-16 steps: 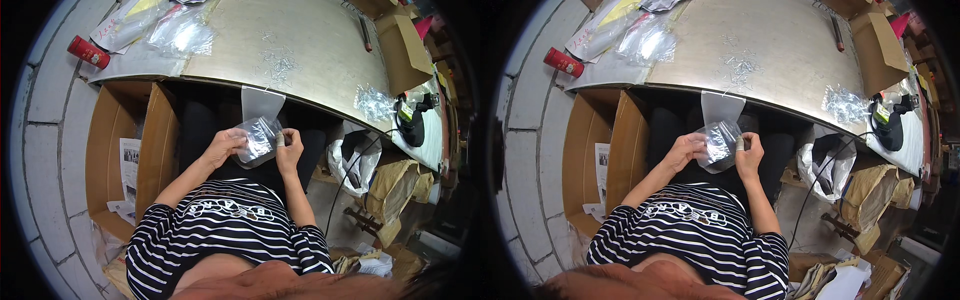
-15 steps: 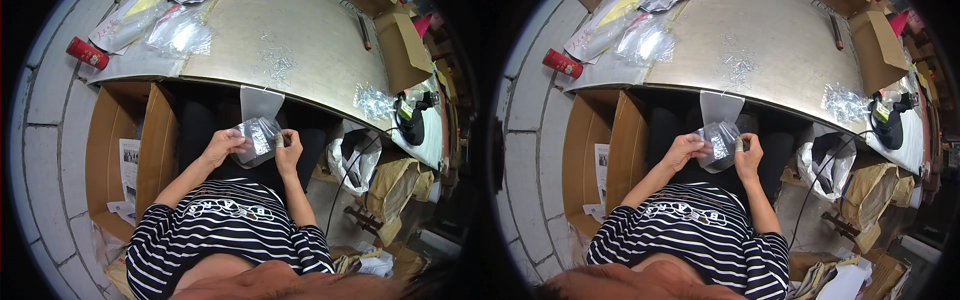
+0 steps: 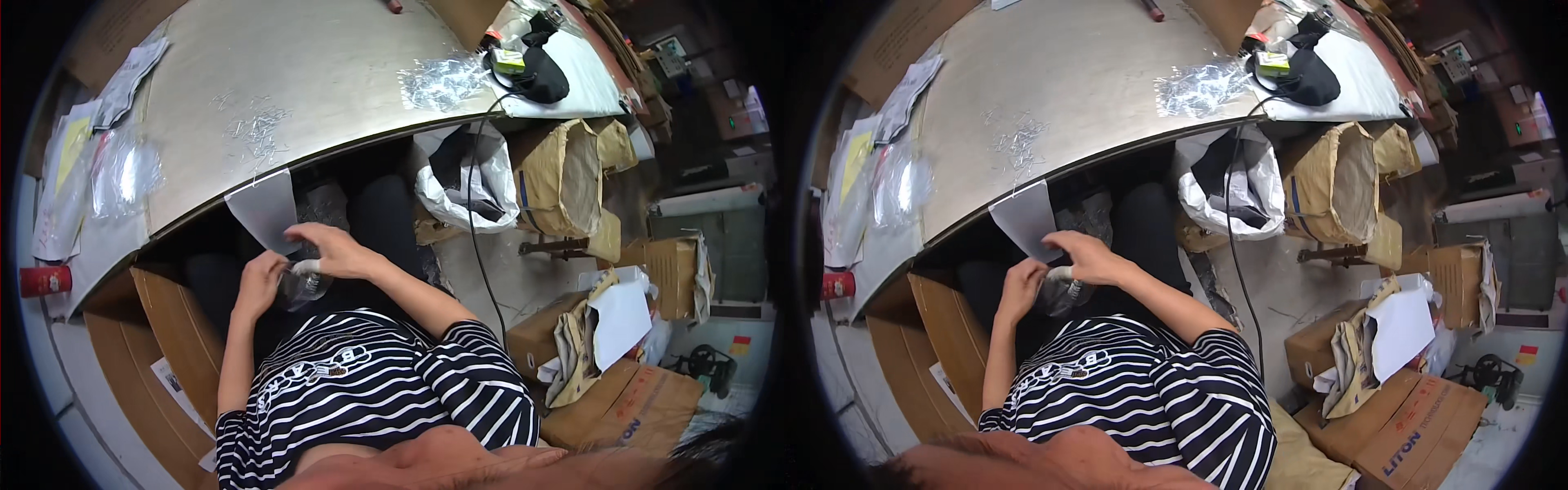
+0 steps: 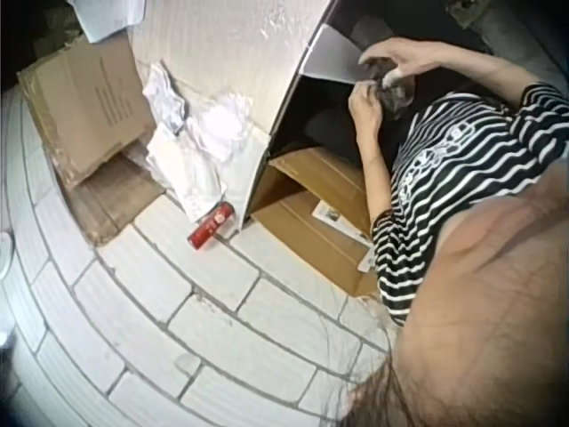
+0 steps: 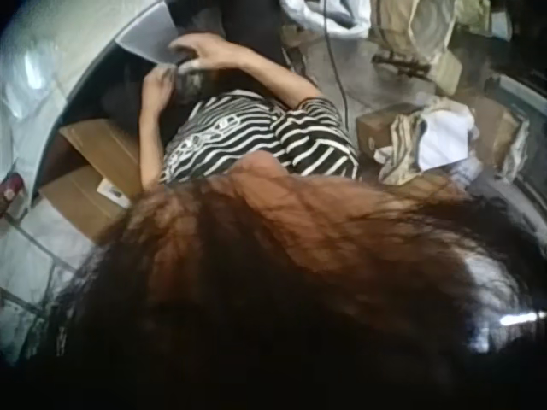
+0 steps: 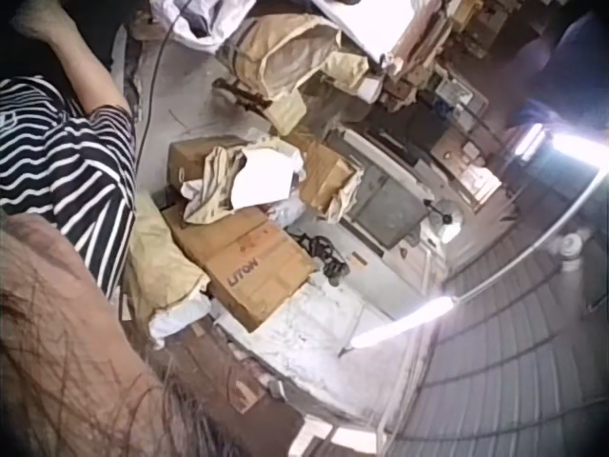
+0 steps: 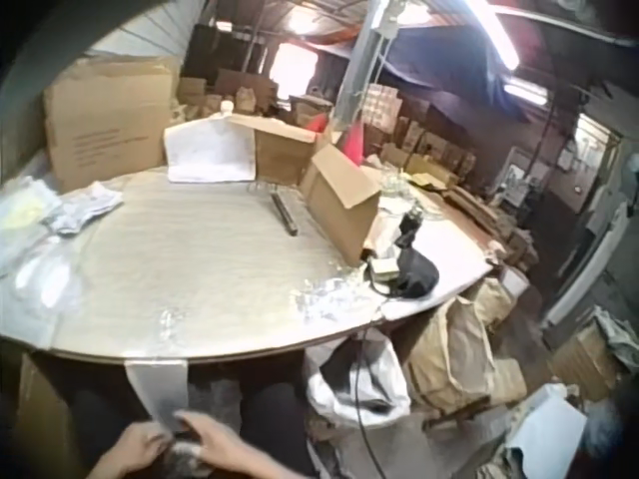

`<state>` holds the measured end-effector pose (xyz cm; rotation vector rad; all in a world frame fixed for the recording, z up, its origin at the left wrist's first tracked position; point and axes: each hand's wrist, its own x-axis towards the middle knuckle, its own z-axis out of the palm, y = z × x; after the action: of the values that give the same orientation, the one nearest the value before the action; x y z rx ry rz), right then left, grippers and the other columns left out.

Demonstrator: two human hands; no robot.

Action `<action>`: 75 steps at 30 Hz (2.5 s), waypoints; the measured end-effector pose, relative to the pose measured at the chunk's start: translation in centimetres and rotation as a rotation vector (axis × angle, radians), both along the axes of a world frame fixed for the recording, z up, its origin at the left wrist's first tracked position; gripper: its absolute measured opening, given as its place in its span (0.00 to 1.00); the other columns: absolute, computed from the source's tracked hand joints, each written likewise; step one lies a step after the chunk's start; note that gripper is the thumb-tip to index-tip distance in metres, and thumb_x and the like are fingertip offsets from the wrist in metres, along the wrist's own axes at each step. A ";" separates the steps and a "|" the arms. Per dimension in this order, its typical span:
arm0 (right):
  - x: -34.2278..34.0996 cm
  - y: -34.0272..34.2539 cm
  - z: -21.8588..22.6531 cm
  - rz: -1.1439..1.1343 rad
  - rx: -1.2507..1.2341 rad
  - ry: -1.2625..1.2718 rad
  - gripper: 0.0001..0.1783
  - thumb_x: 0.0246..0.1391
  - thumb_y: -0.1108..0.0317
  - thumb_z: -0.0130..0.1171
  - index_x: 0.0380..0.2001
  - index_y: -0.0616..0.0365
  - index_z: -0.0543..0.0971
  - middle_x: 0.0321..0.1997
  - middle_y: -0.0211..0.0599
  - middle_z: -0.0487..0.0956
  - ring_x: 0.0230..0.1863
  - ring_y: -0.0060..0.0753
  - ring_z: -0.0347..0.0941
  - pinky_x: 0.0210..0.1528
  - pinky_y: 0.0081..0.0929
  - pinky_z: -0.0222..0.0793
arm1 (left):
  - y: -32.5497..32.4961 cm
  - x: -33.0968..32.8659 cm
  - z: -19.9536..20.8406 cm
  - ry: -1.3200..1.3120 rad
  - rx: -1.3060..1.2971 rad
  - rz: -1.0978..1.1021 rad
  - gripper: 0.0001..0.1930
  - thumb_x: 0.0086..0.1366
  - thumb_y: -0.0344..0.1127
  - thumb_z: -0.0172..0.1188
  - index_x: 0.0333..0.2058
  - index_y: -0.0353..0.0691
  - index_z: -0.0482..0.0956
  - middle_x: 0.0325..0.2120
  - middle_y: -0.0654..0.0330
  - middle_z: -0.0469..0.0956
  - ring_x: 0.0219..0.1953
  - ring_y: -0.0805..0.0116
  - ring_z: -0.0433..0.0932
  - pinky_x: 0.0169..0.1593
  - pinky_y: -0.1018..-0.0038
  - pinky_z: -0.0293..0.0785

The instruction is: Packing small components into bubble wrap and then sorting through a pile of metal wire shavings on a workbench.

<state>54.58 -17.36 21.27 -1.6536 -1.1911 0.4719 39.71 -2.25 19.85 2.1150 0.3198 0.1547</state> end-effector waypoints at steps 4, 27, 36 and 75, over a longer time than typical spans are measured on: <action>0.1 1.2 -0.4 0.117 -0.075 0.048 0.14 0.45 0.69 0.64 0.36 0.63 0.77 0.36 0.45 0.79 0.39 0.46 0.77 0.40 0.34 0.72 | -1.1 1.2 0.5 0.014 0.053 0.065 0.04 0.58 0.24 0.52 0.29 0.31 0.75 0.23 0.52 0.75 0.27 0.57 0.77 0.33 0.69 0.71; -0.6 1.8 -3.6 0.363 -0.590 0.393 0.12 0.46 0.70 0.64 0.36 0.60 0.81 0.24 0.40 0.80 0.21 0.29 0.72 0.28 0.30 0.68 | 1.7 -1.5 -5.2 0.224 -0.516 -0.090 0.06 0.49 0.27 0.66 0.27 0.32 0.82 0.20 0.60 0.80 0.24 0.76 0.76 0.32 0.79 0.71; 1.7 0.4 -8.2 0.271 -0.492 0.254 0.11 0.51 0.76 0.57 0.39 0.59 0.81 0.29 0.33 0.80 0.25 0.21 0.73 0.28 0.22 0.71 | 2.4 -1.5 -6.8 0.212 -0.261 0.173 0.11 0.46 0.33 0.70 0.23 0.33 0.79 0.21 0.54 0.79 0.24 0.64 0.78 0.32 0.71 0.72; 39.7 29.7 2.5 0.008 -0.398 -0.812 0.38 0.59 0.39 0.46 0.66 0.51 0.59 0.72 0.43 0.53 0.73 0.43 0.43 0.71 0.47 0.36 | 4.6 0.6 -5.9 0.166 -1.006 0.356 0.17 0.53 0.32 0.68 0.40 0.30 0.78 0.32 0.60 0.80 0.36 0.75 0.77 0.40 0.76 0.75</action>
<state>94.30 12.32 23.73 -2.2911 -1.7626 0.0118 40.35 2.32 13.98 1.0641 0.7007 0.0089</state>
